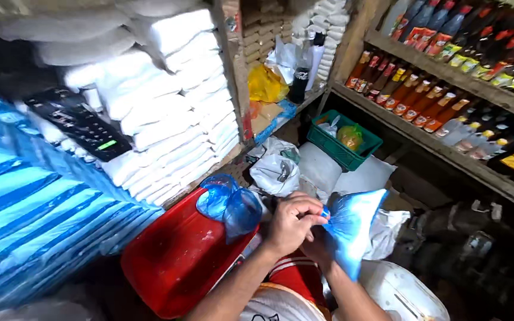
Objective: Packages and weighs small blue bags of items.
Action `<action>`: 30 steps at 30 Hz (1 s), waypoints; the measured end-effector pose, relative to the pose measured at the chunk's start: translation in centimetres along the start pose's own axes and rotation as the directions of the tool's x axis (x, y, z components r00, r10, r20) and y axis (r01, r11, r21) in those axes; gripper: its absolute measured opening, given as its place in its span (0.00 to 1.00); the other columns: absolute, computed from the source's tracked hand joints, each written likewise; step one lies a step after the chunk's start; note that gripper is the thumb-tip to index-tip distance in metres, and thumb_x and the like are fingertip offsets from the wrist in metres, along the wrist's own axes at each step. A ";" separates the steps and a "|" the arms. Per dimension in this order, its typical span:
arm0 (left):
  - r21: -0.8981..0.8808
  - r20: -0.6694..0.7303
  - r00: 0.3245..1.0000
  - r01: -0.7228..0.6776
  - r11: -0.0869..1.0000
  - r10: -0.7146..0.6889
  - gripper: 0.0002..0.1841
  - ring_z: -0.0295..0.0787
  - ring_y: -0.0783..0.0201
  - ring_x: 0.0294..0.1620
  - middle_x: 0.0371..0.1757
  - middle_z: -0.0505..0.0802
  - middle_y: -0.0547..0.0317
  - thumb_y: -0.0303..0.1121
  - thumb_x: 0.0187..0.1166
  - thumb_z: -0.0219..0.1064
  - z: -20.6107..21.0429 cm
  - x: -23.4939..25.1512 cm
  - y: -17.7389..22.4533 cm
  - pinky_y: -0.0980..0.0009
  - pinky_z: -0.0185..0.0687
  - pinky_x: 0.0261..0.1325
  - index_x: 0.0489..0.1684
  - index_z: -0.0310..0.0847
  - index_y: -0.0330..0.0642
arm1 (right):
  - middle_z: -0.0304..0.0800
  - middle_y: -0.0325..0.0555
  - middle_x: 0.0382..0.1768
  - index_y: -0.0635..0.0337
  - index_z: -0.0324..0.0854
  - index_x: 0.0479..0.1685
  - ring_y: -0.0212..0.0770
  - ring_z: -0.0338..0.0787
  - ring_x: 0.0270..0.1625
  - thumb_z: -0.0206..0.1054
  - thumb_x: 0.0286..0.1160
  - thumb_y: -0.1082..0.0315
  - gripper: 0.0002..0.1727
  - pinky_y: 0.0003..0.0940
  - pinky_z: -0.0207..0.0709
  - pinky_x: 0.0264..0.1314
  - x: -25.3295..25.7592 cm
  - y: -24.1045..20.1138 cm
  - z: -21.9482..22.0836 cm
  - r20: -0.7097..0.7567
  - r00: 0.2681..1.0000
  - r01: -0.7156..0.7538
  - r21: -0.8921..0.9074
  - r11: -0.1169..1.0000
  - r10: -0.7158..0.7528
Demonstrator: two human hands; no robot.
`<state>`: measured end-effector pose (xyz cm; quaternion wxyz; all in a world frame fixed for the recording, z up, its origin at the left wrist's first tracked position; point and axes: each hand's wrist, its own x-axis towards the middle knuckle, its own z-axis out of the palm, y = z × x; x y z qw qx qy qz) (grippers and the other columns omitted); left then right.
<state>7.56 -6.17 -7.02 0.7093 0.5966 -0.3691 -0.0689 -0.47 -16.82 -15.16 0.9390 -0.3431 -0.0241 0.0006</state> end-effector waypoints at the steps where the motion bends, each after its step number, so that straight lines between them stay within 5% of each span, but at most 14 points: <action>1: -0.019 -0.037 0.999 -0.011 1.000 0.010 0.02 0.89 0.59 0.63 0.47 0.97 0.56 0.26 0.71 0.77 0.1 -1.2 -1.1 0.59 0.80 0.73 0.30 0.93 0.38 | 0.86 0.23 0.25 0.41 0.87 0.24 0.22 0.85 0.35 0.66 0.80 0.49 0.16 0.22 0.80 0.48 -1.1 0.6 0.0 0.032 0.999 -0.033 0.086 0.996 0.030; 6: 0.005 -0.040 0.999 0.008 1.000 -0.007 0.04 0.80 0.55 0.76 0.48 0.98 0.60 0.25 0.72 0.74 1.8 -3.6 -4.6 0.56 0.63 0.88 0.29 0.95 0.40 | 0.80 0.30 0.19 0.46 0.86 0.32 0.30 0.83 0.28 0.70 0.78 0.51 0.12 0.35 0.83 0.46 -5.1 1.2 -0.6 -0.102 0.992 -0.046 0.215 0.976 0.069; 9: 0.167 0.044 0.996 0.065 0.984 -0.074 0.05 0.75 0.62 0.80 0.50 0.98 0.70 0.29 0.73 0.73 1.2 -3.8 -7.1 0.51 0.53 0.89 0.30 0.96 0.46 | 0.73 0.27 0.17 0.45 0.82 0.37 0.26 0.76 0.21 0.58 0.88 0.55 0.12 0.26 0.75 0.29 -5.9 0.7 -2.1 -0.218 0.976 -0.011 -0.078 0.997 -0.006; 12: 0.160 0.088 0.985 0.135 0.978 -0.150 0.04 0.79 0.62 0.79 0.50 0.98 0.65 0.30 0.73 0.76 0.4 -4.5 -10.1 0.59 0.59 0.90 0.30 0.96 0.43 | 0.70 0.27 0.13 0.49 0.81 0.35 0.24 0.70 0.13 0.51 0.90 0.61 0.16 0.20 0.69 0.16 -5.7 -0.7 -2.7 -0.305 0.950 -0.079 -0.445 0.892 -0.068; 18: 0.243 0.159 0.978 0.095 0.965 -0.136 0.06 0.84 0.63 0.73 0.49 0.97 0.60 0.30 0.78 0.71 0.7 -6.3 -14.1 0.63 0.66 0.88 0.34 0.92 0.40 | 0.77 0.33 0.14 0.56 0.82 0.32 0.29 0.73 0.12 0.54 0.88 0.64 0.16 0.27 0.73 0.13 -5.0 -1.6 -4.3 -0.279 0.955 -0.167 -0.785 0.597 -0.100; 21: 0.315 0.217 0.963 0.085 0.945 -0.158 0.07 0.81 0.59 0.75 0.56 0.94 0.53 0.31 0.82 0.66 1.4 -6.3 -13.7 0.62 0.67 0.86 0.42 0.88 0.39 | 0.86 0.38 0.25 0.58 0.86 0.37 0.32 0.84 0.24 0.71 0.75 0.60 0.10 0.29 0.81 0.28 -5.1 -2.8 -5.3 -0.241 0.954 -0.165 -0.918 0.361 -0.177; 22: 0.278 0.234 0.957 0.103 0.955 -0.171 0.07 0.80 0.57 0.76 0.57 0.93 0.49 0.29 0.83 0.64 1.4 -6.3 -13.5 0.61 0.66 0.87 0.43 0.87 0.36 | 0.89 0.41 0.35 0.57 0.85 0.45 0.35 0.89 0.37 0.77 0.67 0.58 0.15 0.33 0.86 0.40 -5.1 -3.1 -5.8 -0.229 0.952 -0.178 -0.954 0.240 -0.203; 24: 0.196 0.278 0.941 0.140 0.971 -0.192 0.07 0.81 0.54 0.75 0.58 0.92 0.45 0.26 0.82 0.64 1.0 -5.8 -13.3 0.60 0.69 0.85 0.45 0.87 0.33 | 0.84 0.52 0.58 0.57 0.81 0.57 0.49 0.82 0.64 0.82 0.56 0.58 0.28 0.49 0.77 0.67 -4.8 -3.4 -7.3 -0.182 0.962 -0.161 -0.980 0.112 -0.203; 26: 0.160 0.347 0.914 0.164 0.974 -0.211 0.08 0.84 0.55 0.71 0.58 0.93 0.45 0.24 0.81 0.63 0.4 -5.5 -13.3 0.59 0.73 0.82 0.47 0.88 0.31 | 0.81 0.53 0.69 0.57 0.83 0.51 0.52 0.76 0.77 0.81 0.53 0.63 0.23 0.52 0.70 0.79 -4.4 -3.2 -8.2 -0.099 0.975 -0.074 -0.989 0.126 -0.201; 30: 0.175 0.420 0.871 0.199 0.964 -0.256 0.11 0.89 0.57 0.60 0.55 0.94 0.49 0.22 0.82 0.60 -0.1 -6.0 -13.2 0.55 0.81 0.70 0.51 0.89 0.35 | 0.74 0.58 0.79 0.60 0.83 0.40 0.51 0.71 0.84 0.79 0.55 0.72 0.14 0.44 0.72 0.83 -4.4 -2.4 -8.0 -0.052 0.982 0.006 -0.952 0.306 -0.179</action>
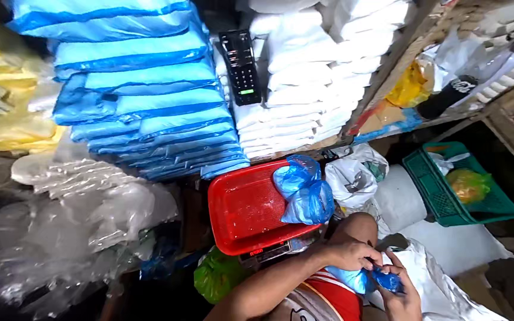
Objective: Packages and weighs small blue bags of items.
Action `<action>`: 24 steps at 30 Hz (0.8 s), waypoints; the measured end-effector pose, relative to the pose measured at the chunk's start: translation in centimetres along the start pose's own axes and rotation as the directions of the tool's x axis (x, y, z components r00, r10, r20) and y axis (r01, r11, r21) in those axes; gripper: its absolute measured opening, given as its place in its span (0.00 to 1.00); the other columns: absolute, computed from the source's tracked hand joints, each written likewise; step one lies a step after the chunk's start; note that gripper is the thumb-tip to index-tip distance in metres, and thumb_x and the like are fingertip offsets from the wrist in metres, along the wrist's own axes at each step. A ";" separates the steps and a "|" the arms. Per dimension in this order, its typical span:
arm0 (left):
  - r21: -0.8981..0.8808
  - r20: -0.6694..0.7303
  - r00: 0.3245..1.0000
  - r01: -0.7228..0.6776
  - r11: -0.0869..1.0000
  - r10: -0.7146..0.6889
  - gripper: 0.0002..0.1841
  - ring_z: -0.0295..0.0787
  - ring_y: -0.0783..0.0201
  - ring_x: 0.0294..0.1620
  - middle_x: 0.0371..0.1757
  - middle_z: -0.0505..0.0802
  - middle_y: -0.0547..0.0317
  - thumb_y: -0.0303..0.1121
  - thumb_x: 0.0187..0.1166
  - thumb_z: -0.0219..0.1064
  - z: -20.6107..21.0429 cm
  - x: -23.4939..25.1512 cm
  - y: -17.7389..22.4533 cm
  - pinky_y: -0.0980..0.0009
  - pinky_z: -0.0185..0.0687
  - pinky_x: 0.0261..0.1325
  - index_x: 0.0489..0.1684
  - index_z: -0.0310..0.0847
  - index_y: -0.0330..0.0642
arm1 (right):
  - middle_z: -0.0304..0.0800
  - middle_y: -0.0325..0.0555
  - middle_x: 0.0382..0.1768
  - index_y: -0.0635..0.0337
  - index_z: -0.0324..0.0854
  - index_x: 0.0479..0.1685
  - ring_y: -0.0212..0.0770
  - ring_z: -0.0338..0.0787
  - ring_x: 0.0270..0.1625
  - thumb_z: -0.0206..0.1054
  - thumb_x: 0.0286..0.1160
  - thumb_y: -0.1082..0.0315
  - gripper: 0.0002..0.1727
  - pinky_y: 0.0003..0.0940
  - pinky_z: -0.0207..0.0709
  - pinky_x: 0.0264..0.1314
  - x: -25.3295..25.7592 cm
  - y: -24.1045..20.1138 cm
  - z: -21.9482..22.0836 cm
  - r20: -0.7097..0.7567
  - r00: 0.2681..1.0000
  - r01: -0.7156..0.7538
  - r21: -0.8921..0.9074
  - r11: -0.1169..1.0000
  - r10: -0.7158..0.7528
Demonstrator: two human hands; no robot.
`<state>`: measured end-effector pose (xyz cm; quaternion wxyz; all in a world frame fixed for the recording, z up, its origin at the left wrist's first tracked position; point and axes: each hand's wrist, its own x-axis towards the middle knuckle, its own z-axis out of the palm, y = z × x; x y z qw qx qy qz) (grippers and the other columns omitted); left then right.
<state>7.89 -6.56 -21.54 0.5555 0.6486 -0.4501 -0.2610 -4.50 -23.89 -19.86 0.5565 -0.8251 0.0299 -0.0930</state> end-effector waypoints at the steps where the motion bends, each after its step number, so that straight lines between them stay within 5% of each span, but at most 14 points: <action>1: 0.009 0.002 1.000 0.001 1.000 -0.001 0.11 0.90 0.57 0.60 0.55 0.94 0.49 0.21 0.81 0.60 -0.2 -0.1 0.0 0.55 0.81 0.69 0.51 0.89 0.36 | 0.73 0.58 0.81 0.62 0.83 0.40 0.51 0.70 0.86 0.78 0.54 0.74 0.14 0.44 0.71 0.84 -0.1 -0.1 0.4 -0.004 1.000 0.000 0.044 0.999 0.000; 6: 0.080 -0.028 0.999 -0.028 0.996 0.030 0.13 0.91 0.57 0.55 0.49 0.95 0.51 0.20 0.79 0.59 -0.2 0.0 -0.5 0.54 0.83 0.65 0.49 0.91 0.37 | 0.79 0.58 0.78 0.66 0.86 0.42 0.50 0.76 0.83 0.75 0.55 0.79 0.13 0.41 0.74 0.83 -0.1 -0.1 1.2 -0.042 0.999 -0.005 0.120 0.993 0.010; 11: 0.109 -0.167 0.983 0.097 0.989 -0.078 0.09 0.92 0.57 0.49 0.43 0.95 0.50 0.27 0.79 0.63 0.8 0.2 -0.5 0.54 0.85 0.58 0.47 0.89 0.37 | 0.88 0.53 0.69 0.74 0.81 0.66 0.40 0.88 0.70 0.70 0.58 0.81 0.28 0.34 0.81 0.75 -0.5 -1.2 3.2 -0.214 0.969 -0.101 0.127 0.987 0.126; 16: 0.157 -0.190 0.970 0.181 0.971 -0.150 0.12 0.91 0.55 0.54 0.47 0.95 0.49 0.27 0.73 0.67 1.0 0.0 -0.1 0.52 0.84 0.62 0.52 0.89 0.38 | 0.83 0.62 0.73 0.74 0.86 0.45 0.47 0.80 0.79 0.68 0.60 0.78 0.13 0.35 0.74 0.82 -0.5 -1.3 3.3 -0.233 0.971 -0.051 0.030 0.998 0.057; 19: 0.115 -0.221 0.959 0.204 0.972 -0.175 0.11 0.91 0.55 0.51 0.45 0.94 0.49 0.28 0.72 0.68 0.9 -0.1 -0.1 0.53 0.84 0.59 0.50 0.88 0.37 | 0.80 0.64 0.75 0.75 0.83 0.52 0.50 0.76 0.83 0.66 0.64 0.76 0.17 0.40 0.70 0.85 0.0 -0.8 2.3 -0.177 0.984 0.005 -0.127 0.992 -0.027; 21: 0.103 -0.268 0.944 0.227 0.968 -0.193 0.11 0.92 0.59 0.51 0.46 0.95 0.53 0.29 0.73 0.68 0.7 -0.4 -0.5 0.56 0.86 0.59 0.49 0.89 0.39 | 0.80 0.60 0.77 0.72 0.87 0.52 0.58 0.67 0.88 0.64 0.69 0.66 0.18 0.54 0.59 0.89 0.3 -0.8 1.8 -0.093 0.994 0.026 -0.335 0.942 -0.061; 24: 0.064 -0.278 0.937 0.239 0.969 -0.213 0.11 0.92 0.56 0.52 0.46 0.95 0.49 0.27 0.74 0.68 0.3 -1.1 -0.5 0.54 0.85 0.60 0.50 0.90 0.37 | 0.87 0.54 0.71 0.65 0.92 0.38 0.66 0.69 0.86 0.62 0.69 0.62 0.17 0.71 0.46 0.88 0.7 -1.5 2.0 -0.020 0.994 0.085 -0.502 0.861 -0.110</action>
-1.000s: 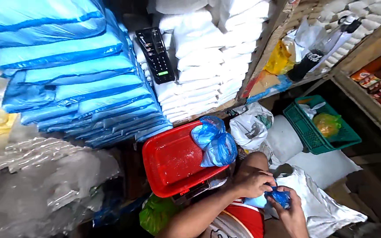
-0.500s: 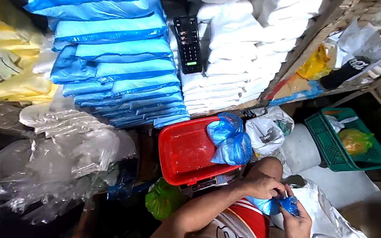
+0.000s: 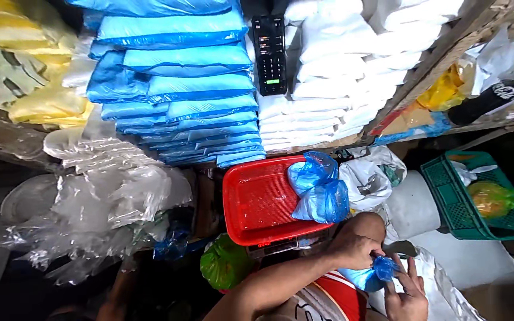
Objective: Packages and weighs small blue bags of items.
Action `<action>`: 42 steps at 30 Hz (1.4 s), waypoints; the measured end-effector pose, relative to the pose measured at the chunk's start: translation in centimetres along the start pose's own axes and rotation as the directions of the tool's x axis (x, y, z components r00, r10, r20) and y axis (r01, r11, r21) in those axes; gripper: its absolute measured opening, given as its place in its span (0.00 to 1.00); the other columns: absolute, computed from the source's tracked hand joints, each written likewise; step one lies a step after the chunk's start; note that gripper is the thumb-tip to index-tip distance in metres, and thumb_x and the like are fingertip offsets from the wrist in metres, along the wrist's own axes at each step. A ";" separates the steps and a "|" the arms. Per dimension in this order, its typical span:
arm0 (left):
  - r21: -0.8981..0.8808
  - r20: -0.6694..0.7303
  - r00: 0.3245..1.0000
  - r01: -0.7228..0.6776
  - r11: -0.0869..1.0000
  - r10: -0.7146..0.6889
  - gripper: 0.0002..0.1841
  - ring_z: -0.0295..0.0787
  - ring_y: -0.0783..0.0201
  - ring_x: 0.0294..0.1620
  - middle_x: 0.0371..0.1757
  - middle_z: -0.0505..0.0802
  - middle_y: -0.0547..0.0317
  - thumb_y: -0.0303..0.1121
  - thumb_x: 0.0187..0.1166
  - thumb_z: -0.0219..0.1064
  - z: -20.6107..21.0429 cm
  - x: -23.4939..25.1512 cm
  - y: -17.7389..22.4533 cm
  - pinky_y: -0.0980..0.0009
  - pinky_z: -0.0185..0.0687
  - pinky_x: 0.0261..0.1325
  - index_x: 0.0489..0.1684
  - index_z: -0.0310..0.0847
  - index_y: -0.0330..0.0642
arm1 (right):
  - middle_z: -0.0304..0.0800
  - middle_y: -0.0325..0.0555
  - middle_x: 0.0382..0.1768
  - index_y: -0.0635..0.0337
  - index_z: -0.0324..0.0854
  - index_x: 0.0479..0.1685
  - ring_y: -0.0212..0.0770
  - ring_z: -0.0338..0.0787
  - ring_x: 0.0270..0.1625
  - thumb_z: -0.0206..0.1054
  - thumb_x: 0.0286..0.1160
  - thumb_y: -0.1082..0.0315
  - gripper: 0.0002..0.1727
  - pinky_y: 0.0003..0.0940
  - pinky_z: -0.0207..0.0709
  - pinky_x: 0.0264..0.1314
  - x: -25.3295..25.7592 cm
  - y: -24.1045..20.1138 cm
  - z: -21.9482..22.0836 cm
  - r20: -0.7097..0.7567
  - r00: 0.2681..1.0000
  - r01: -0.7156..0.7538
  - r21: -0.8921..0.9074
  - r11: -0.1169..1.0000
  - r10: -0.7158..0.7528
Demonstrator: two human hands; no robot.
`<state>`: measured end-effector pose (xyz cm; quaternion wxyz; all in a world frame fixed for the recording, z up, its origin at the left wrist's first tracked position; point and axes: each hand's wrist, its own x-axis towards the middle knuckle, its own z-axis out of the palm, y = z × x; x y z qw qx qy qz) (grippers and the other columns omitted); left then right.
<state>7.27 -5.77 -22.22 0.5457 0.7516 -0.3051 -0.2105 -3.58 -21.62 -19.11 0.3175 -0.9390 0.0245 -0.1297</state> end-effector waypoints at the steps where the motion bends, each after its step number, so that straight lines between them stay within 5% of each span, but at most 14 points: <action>1: -0.003 -0.002 1.000 -0.003 1.000 0.003 0.11 0.92 0.55 0.52 0.47 0.95 0.49 0.27 0.74 0.68 -0.1 -0.1 -0.1 0.53 0.85 0.61 0.51 0.90 0.37 | 0.89 0.55 0.68 0.65 0.91 0.34 0.66 0.71 0.84 0.61 0.70 0.61 0.16 0.71 0.46 0.89 0.1 -0.3 0.2 -0.016 1.000 0.021 -0.031 0.999 -0.022; 6: 0.012 0.004 1.000 0.022 1.000 -0.022 0.16 0.92 0.59 0.56 0.52 0.96 0.54 0.28 0.77 0.65 0.1 -0.3 -0.6 0.53 0.85 0.64 0.61 0.88 0.45 | 0.93 0.61 0.58 0.67 0.90 0.34 0.62 0.78 0.80 0.60 0.69 0.53 0.23 0.61 0.48 0.92 1.2 -0.9 0.5 -0.052 0.996 0.073 -0.098 0.992 -0.078; 11: 0.045 -0.093 0.994 0.060 0.997 -0.056 0.14 0.92 0.56 0.51 0.45 0.95 0.52 0.35 0.75 0.67 -0.4 -0.9 0.0 0.48 0.85 0.58 0.53 0.90 0.42 | 0.95 0.55 0.54 0.64 0.91 0.36 0.59 0.83 0.76 0.60 0.67 0.53 0.23 0.65 0.49 0.91 3.2 -1.3 -0.3 0.024 0.967 0.252 -0.242 0.937 -0.254; 15: -0.316 -0.117 0.981 0.109 0.942 -0.153 0.16 0.91 0.57 0.54 0.51 0.94 0.47 0.35 0.78 0.69 -1.2 -1.5 1.7 0.54 0.84 0.64 0.57 0.86 0.34 | 0.98 0.45 0.48 0.57 0.93 0.35 0.58 0.83 0.76 0.60 0.66 0.53 0.20 0.64 0.48 0.91 5.7 -2.3 -1.3 0.021 0.941 0.330 -0.263 0.907 -0.337; 18: -0.476 -0.161 0.973 0.069 0.877 -0.164 0.12 0.89 0.63 0.40 0.38 0.93 0.51 0.35 0.80 0.68 -2.4 -1.8 3.7 0.61 0.85 0.51 0.44 0.87 0.31 | 0.97 0.47 0.48 0.57 0.91 0.34 0.58 0.82 0.77 0.58 0.70 0.50 0.22 0.62 0.47 0.93 8.1 -3.2 -2.1 0.008 0.917 0.387 -0.255 0.886 -0.399; 23: -0.413 -0.340 0.938 -0.089 0.907 -0.063 0.11 0.83 0.64 0.35 0.31 0.87 0.53 0.32 0.79 0.67 -6.6 -1.9 7.2 0.63 0.80 0.46 0.32 0.84 0.31 | 0.96 0.48 0.55 0.59 0.89 0.36 0.54 0.81 0.78 0.60 0.70 0.53 0.19 0.59 0.44 0.94 12.6 -5.8 -2.4 -0.071 0.901 0.430 0.034 0.902 -0.427; 25: -0.420 -0.423 0.904 -0.136 0.897 -0.061 0.09 0.84 0.65 0.32 0.30 0.89 0.53 0.28 0.78 0.65 -9.0 -3.1 9.1 0.64 0.82 0.42 0.36 0.87 0.29 | 0.88 0.51 0.69 0.55 0.86 0.37 0.57 0.74 0.84 0.65 0.74 0.61 0.09 0.54 0.58 0.93 14.2 -7.3 -2.6 -0.059 0.895 0.431 0.367 0.824 -0.442; 26: -0.417 -0.470 0.881 -0.168 0.893 -0.053 0.09 0.84 0.66 0.31 0.30 0.90 0.53 0.26 0.78 0.63 -10.2 -4.0 10.0 0.65 0.83 0.41 0.39 0.88 0.29 | 0.84 0.52 0.75 0.54 0.87 0.43 0.57 0.71 0.86 0.66 0.77 0.62 0.08 0.52 0.60 0.92 14.8 -8.0 -2.6 -0.026 0.898 0.378 0.553 0.742 -0.438; 28: -0.391 -0.569 0.822 -0.238 0.889 -0.030 0.10 0.83 0.68 0.29 0.30 0.90 0.55 0.24 0.77 0.61 -12.8 -5.9 11.2 0.68 0.82 0.37 0.42 0.88 0.29 | 0.75 0.49 0.81 0.55 0.80 0.69 0.50 0.70 0.85 0.70 0.76 0.46 0.29 0.46 0.68 0.86 14.8 -9.6 -2.0 0.124 0.889 0.157 0.822 0.547 -0.441; 31: -0.331 -0.689 0.724 -0.328 0.885 0.011 0.10 0.82 0.70 0.28 0.29 0.89 0.57 0.23 0.76 0.59 -16.0 -8.3 12.0 0.71 0.80 0.37 0.40 0.88 0.30 | 0.81 0.39 0.75 0.46 0.60 0.86 0.42 0.82 0.74 0.81 0.57 0.37 0.54 0.46 0.81 0.74 11.9 -12.2 0.8 0.332 0.832 -0.186 0.921 0.342 -0.444; 36: -0.285 -0.778 0.629 -0.377 0.882 0.018 0.09 0.83 0.71 0.30 0.31 0.90 0.58 0.22 0.78 0.59 -18.8 -11.6 11.9 0.72 0.81 0.38 0.38 0.88 0.31 | 0.93 0.45 0.56 0.45 0.77 0.70 0.42 0.93 0.54 0.87 0.54 0.53 0.38 0.44 0.90 0.56 10.7 -16.4 5.4 0.428 0.786 -0.453 0.890 0.055 -0.447; 39: -0.244 -0.797 0.603 -0.368 0.897 0.030 0.09 0.82 0.72 0.29 0.30 0.90 0.60 0.23 0.78 0.60 -20.1 -13.7 12.0 0.73 0.80 0.36 0.37 0.89 0.32 | 0.92 0.50 0.52 0.50 0.78 0.67 0.44 0.94 0.49 0.86 0.56 0.60 0.34 0.47 0.91 0.51 11.3 -19.1 5.9 0.472 0.720 -0.534 0.845 0.029 -0.508; 42: -0.249 -0.822 0.567 -0.430 0.868 0.045 0.09 0.83 0.72 0.29 0.30 0.89 0.61 0.22 0.79 0.59 -21.1 -15.6 12.7 0.73 0.81 0.36 0.37 0.87 0.32 | 0.92 0.54 0.51 0.56 0.77 0.66 0.46 0.94 0.50 0.88 0.52 0.65 0.37 0.48 0.90 0.55 11.4 -21.6 6.2 0.481 0.734 -0.539 0.842 0.019 -0.480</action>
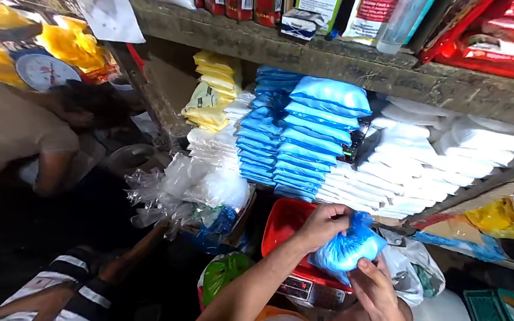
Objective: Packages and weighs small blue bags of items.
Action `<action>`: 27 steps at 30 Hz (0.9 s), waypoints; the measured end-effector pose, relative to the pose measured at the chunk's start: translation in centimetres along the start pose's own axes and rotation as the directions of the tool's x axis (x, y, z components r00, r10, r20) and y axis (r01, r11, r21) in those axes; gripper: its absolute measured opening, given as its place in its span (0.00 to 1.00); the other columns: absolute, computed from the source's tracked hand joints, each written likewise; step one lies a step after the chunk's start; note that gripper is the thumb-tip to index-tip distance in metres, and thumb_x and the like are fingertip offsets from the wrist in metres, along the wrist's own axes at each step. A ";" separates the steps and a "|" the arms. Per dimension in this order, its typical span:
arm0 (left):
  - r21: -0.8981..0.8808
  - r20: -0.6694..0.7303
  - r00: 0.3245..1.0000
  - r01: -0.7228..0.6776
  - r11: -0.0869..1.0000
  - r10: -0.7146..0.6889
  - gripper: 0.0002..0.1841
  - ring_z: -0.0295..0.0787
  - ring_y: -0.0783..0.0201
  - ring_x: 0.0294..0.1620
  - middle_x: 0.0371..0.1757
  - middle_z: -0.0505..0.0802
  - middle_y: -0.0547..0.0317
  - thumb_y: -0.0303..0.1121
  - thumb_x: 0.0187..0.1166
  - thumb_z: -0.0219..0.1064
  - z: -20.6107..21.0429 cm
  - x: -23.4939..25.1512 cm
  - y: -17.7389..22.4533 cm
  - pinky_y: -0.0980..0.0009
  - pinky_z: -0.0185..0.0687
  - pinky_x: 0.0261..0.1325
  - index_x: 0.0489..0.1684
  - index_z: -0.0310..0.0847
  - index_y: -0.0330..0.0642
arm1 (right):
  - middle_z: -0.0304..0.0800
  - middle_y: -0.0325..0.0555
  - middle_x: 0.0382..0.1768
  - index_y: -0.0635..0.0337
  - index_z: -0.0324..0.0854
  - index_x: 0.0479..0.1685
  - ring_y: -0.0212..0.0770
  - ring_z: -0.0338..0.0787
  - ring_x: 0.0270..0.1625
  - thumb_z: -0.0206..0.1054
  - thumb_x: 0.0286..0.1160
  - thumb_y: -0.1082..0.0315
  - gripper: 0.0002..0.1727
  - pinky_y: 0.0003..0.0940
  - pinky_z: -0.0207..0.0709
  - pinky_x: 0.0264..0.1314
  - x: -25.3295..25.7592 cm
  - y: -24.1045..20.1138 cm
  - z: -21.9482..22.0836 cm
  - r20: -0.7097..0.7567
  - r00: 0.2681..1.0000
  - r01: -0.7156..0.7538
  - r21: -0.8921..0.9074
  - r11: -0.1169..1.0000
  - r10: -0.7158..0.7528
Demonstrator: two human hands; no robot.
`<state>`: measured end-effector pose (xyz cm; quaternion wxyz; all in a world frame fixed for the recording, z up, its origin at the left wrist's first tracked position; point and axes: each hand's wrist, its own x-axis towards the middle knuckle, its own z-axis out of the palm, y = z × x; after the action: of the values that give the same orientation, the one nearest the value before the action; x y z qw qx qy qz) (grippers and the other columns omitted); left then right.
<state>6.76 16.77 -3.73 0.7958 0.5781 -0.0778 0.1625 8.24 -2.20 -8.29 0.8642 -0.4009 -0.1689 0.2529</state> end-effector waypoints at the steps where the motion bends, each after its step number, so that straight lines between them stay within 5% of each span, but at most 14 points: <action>1: -0.036 -0.037 0.999 -0.016 0.999 0.015 0.09 0.85 0.70 0.31 0.31 0.90 0.59 0.23 0.80 0.60 -0.3 -0.1 0.6 0.72 0.84 0.39 0.39 0.87 0.31 | 0.91 0.55 0.51 0.59 0.76 0.65 0.47 0.94 0.51 0.88 0.51 0.67 0.37 0.49 0.90 0.55 0.5 0.0 0.6 -0.022 1.000 0.014 0.005 1.000 -0.013; 3: -0.062 -0.090 0.994 -0.070 0.996 0.064 0.11 0.91 0.63 0.43 0.42 0.93 0.51 0.27 0.82 0.65 -1.1 -0.5 1.5 0.64 0.88 0.54 0.54 0.85 0.28 | 0.91 0.56 0.49 0.62 0.75 0.63 0.48 0.94 0.49 0.88 0.49 0.68 0.37 0.50 0.91 0.54 1.8 -0.2 1.7 -0.080 0.996 0.039 0.008 0.999 -0.038; 6: 0.100 0.015 0.990 -0.140 0.985 0.139 0.47 0.81 0.54 0.75 0.75 0.83 0.43 0.47 0.72 0.77 -2.7 -2.1 0.9 0.55 0.78 0.79 0.86 0.56 0.28 | 0.91 0.57 0.47 0.64 0.75 0.62 0.49 0.95 0.47 0.89 0.51 0.63 0.37 0.51 0.91 0.53 3.7 -1.0 3.2 -0.140 0.988 0.069 -0.024 0.997 -0.072; 8: 0.178 -0.010 0.992 -0.125 0.976 0.129 0.61 0.74 0.55 0.82 0.83 0.75 0.41 0.53 0.60 0.85 -2.4 -3.6 0.0 0.56 0.74 0.85 0.90 0.48 0.27 | 0.91 0.57 0.45 0.66 0.75 0.60 0.48 0.95 0.44 0.86 0.56 0.64 0.33 0.49 0.92 0.49 4.6 -1.2 4.1 -0.174 0.979 0.097 -0.051 0.994 -0.105; 13: 0.228 -0.277 0.936 -0.156 0.961 0.218 0.45 0.89 0.58 0.67 0.66 0.89 0.44 0.36 0.60 0.87 -0.3 -4.8 -0.4 0.60 0.86 0.74 0.77 0.67 0.25 | 0.91 0.58 0.41 0.70 0.75 0.58 0.46 0.95 0.42 0.71 0.73 0.75 0.17 0.46 0.92 0.48 5.5 0.0 6.2 -0.256 0.954 0.145 -0.070 0.987 -0.158; 17: 0.196 -0.324 0.927 -0.132 0.972 0.191 0.39 0.92 0.58 0.62 0.60 0.93 0.45 0.30 0.61 0.86 -1.2 -5.1 -0.2 0.61 0.89 0.71 0.72 0.72 0.24 | 0.91 0.61 0.45 0.72 0.72 0.60 0.49 0.94 0.46 0.76 0.66 0.78 0.24 0.49 0.91 0.54 5.1 -0.5 5.7 -0.208 0.966 0.125 -0.158 0.980 -0.157; 21: 0.243 -0.298 0.947 -0.043 0.969 0.117 0.37 0.92 0.59 0.62 0.59 0.93 0.47 0.32 0.59 0.87 -4.2 -6.6 1.4 0.61 0.88 0.72 0.69 0.76 0.27 | 0.92 0.53 0.51 0.68 0.81 0.63 0.44 0.92 0.54 0.88 0.51 0.53 0.40 0.43 0.88 0.60 5.2 -3.2 3.2 0.059 0.998 0.026 -0.416 0.909 -0.002; 27: 0.292 -0.268 0.960 0.002 0.956 0.080 0.33 0.92 0.62 0.62 0.59 0.94 0.49 0.25 0.60 0.85 -5.6 -7.6 3.0 0.63 0.87 0.72 0.68 0.77 0.27 | 0.95 0.49 0.40 0.66 0.90 0.48 0.39 0.94 0.43 0.83 0.58 0.65 0.19 0.36 0.91 0.51 5.4 -2.3 4.3 0.052 0.997 0.074 -0.597 0.799 -0.053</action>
<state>-1.72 21.64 -5.25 0.7022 0.6583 0.0474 0.2671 11.18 2.24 -3.30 0.6988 -0.6429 -0.2673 0.1641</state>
